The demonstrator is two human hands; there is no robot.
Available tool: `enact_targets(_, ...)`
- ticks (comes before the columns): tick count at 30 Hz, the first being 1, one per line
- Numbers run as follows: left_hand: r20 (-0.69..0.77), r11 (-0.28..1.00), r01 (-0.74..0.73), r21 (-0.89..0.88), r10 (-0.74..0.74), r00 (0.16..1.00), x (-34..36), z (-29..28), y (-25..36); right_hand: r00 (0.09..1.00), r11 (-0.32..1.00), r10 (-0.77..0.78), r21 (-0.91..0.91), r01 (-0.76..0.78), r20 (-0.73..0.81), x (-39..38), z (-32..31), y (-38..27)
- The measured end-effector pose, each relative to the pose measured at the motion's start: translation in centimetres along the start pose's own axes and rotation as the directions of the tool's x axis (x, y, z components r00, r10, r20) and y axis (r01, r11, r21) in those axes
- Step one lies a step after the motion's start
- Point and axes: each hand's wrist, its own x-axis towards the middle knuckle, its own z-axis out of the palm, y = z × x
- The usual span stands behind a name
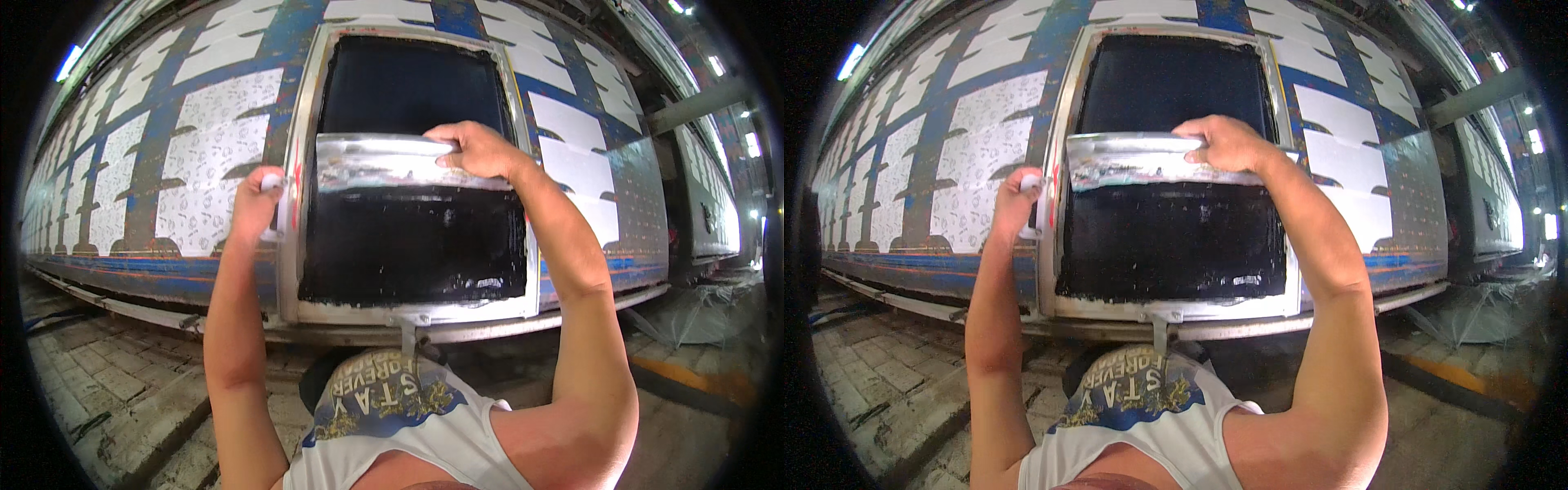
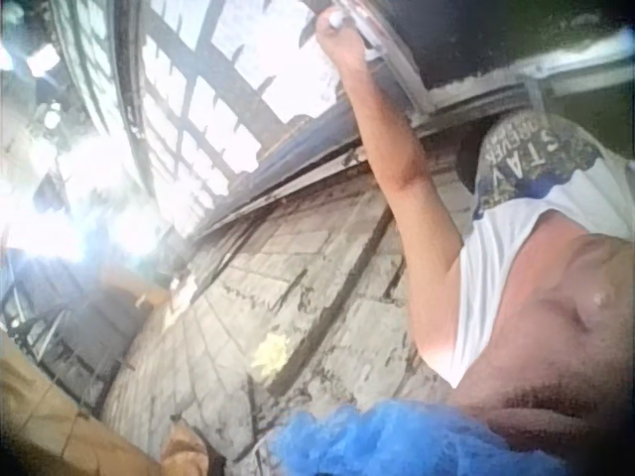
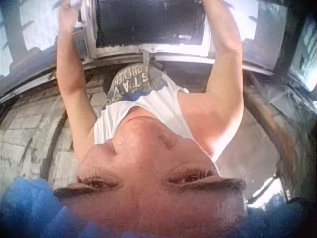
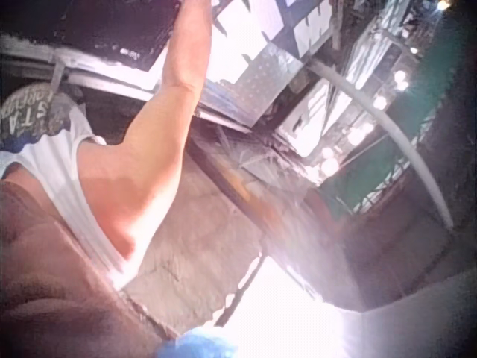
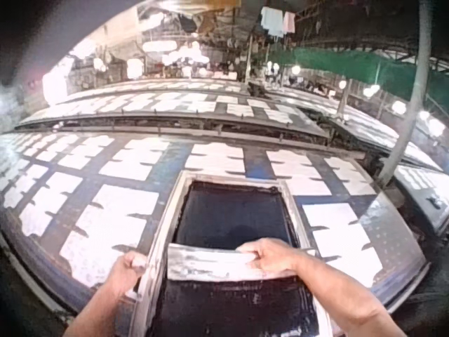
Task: The person repeatedly wipes a large flat surface with a handheld squeegee-like tool, moving it back and forth across the surface. The person also briefly wipes the surface with their hand.
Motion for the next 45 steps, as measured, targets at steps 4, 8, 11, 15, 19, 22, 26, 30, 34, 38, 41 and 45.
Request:
enact_targets(4, 0.002, 0.995, 0.075, -0.072, -0.076, 0.997, -0.4, 0.0, 0.4, 0.938, 0.914, -0.220, -0.393, 0.102, -0.268, 5.1, -5.1, 0.8)
enact_targets(8, -0.010, 0.993, 0.073, -0.088, -0.074, 0.997, -0.7, 0.1, 1.3, 0.791, 0.834, -0.401, -0.542, 0.106, -0.462, 12.2, -7.5, 3.4)
enact_targets(11, -0.018, 0.984, 0.144, -0.108, -0.147, 0.989, -1.0, 0.2, 1.8, 0.720, 0.794, -0.437, -0.607, 0.028, -0.539, 17.9, -8.8, 5.5)
enact_targets(15, -0.019, 0.976, 0.150, -0.159, -0.155, 0.988, -1.2, 0.2, 2.1, 0.710, 0.755, -0.437, -0.654, -0.045, -0.553, 22.3, -10.0, 7.6)
enact_targets(19, -0.025, 0.986, 0.131, -0.099, -0.134, 0.991, -1.3, 0.2, 2.1, 0.841, 0.769, -0.194, -0.611, -0.190, -0.506, 24.7, -12.5, 7.6)
enact_targets(22, -0.011, 0.964, 0.214, -0.159, -0.218, 0.976, -1.2, 0.1, 2.2, 0.910, 0.744, -0.156, -0.651, -0.148, -0.385, 25.4, -13.6, 7.4)
enact_targets(26, -0.010, 0.972, 0.185, -0.144, -0.188, 0.982, -1.0, 0.2, 2.2, 0.925, 0.753, -0.133, -0.643, -0.138, -0.355, 24.8, -13.3, 7.0)
enact_targets(30, -0.011, 0.979, 0.148, -0.138, -0.151, 0.988, -0.9, 0.2, 1.9, 0.943, 0.742, -0.131, -0.661, -0.112, -0.307, 22.1, -12.0, 6.2)
enact_targets(34, -0.007, 0.985, 0.095, -0.145, -0.097, 0.995, -0.8, 0.1, 1.2, 0.944, 0.739, -0.200, -0.673, -0.030, -0.261, 17.6, -9.3, 4.8)
enact_targets(38, 0.006, 0.997, 0.047, -0.067, -0.047, 0.999, -0.3, -0.1, 0.5, 0.968, 0.785, -0.141, -0.619, -0.018, -0.208, 11.6, -5.3, 2.8)
enact_targets(41, -0.001, 0.999, -0.012, -0.045, 0.012, 1.000, -0.2, -0.1, -0.1, 0.962, 0.784, -0.183, -0.621, 0.018, -0.204, 6.7, -1.4, 1.1)
enact_targets(45, 0.005, 0.999, -0.041, -0.017, 0.041, 0.999, 0.3, -0.2, -0.7, 0.950, 0.791, -0.227, -0.610, 0.051, -0.215, 0.3, 3.4, -1.0)
